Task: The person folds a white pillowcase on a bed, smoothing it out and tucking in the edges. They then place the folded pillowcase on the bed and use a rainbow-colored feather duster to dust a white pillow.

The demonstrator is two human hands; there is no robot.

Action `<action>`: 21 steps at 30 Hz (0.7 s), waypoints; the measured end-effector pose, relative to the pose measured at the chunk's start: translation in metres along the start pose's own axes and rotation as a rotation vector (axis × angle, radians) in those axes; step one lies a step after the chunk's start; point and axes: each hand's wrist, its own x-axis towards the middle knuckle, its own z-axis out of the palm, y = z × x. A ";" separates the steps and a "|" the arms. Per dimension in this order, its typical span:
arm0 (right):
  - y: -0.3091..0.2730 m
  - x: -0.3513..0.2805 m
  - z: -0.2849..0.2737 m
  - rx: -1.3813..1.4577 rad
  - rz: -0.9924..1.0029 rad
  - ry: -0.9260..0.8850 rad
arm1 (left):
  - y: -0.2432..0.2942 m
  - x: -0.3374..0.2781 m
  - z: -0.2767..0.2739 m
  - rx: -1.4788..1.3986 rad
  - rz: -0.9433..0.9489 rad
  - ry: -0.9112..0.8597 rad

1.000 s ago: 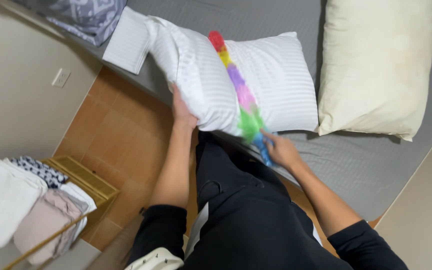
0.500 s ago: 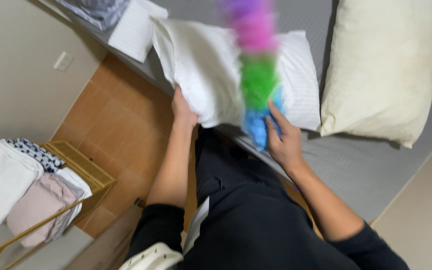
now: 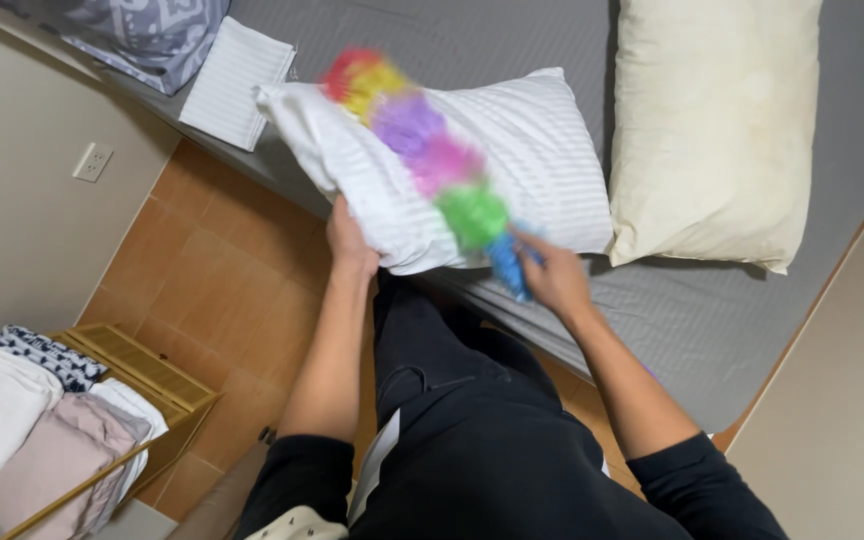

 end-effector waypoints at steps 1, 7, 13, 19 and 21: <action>-0.023 -0.004 -0.016 0.082 0.081 0.197 | 0.007 -0.004 0.005 -0.012 0.011 0.011; 0.096 0.005 0.017 -0.135 0.104 0.178 | 0.001 0.000 0.003 0.026 0.021 -0.013; 0.078 -0.002 -0.020 0.034 0.282 0.547 | 0.012 -0.008 0.006 0.051 0.034 0.046; 0.170 -0.028 0.013 -0.235 0.485 0.170 | 0.033 -0.001 0.035 0.006 0.075 0.040; 0.160 -0.029 0.004 -0.189 0.610 0.236 | 0.043 0.013 0.077 0.018 0.084 0.031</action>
